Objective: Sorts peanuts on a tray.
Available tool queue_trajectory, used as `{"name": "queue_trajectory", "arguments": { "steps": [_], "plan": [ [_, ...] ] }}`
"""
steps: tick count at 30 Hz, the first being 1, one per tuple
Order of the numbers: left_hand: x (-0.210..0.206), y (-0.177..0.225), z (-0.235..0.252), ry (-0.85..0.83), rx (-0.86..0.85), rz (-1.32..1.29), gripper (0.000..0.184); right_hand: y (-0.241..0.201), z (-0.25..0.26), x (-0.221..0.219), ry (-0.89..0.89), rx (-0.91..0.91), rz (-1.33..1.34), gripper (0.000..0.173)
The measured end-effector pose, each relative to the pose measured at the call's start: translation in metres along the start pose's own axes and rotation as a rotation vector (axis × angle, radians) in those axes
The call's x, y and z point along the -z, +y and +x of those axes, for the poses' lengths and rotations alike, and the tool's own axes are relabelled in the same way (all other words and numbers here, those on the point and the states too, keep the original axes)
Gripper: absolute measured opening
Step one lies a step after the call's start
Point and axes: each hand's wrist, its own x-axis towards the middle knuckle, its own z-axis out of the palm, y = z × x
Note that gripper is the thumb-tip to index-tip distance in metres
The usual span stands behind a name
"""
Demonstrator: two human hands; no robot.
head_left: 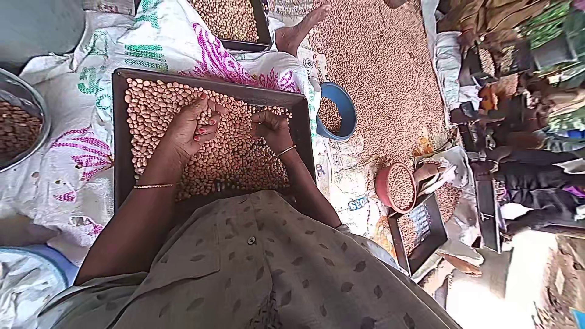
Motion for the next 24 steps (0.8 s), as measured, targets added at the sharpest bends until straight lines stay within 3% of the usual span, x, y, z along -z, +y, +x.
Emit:
{"name": "queue_trajectory", "arguments": {
  "steps": [5,7,10,14,17,20,24],
  "plan": [
    [-0.003,-0.004,0.001,-0.006,0.124,0.145,0.057,-0.028,0.006,-0.016,-0.148,0.222,0.201,0.024],
    [-0.003,-0.004,0.001,0.003,0.134,0.068,0.052,-0.027,0.012,-0.022,-0.063,0.222,0.170,0.022],
    [0.002,0.000,0.003,0.033,0.027,-0.086,0.036,-0.007,0.025,-0.023,0.022,0.167,-0.138,0.018],
    [0.008,0.004,0.003,0.075,-0.070,-0.174,0.033,0.008,0.020,-0.038,-0.147,0.127,-0.683,0.021],
    [0.007,0.004,0.002,0.058,-0.086,-0.155,0.035,0.006,0.018,-0.048,-0.173,0.092,-0.847,0.022],
    [0.006,0.003,0.002,0.063,-0.072,-0.127,0.037,0.005,0.018,-0.045,-0.129,0.114,-0.811,0.022],
    [0.001,0.004,0.000,0.102,0.031,-0.035,0.046,0.007,0.021,-0.029,0.079,0.182,-0.525,0.015]
  ]
}}
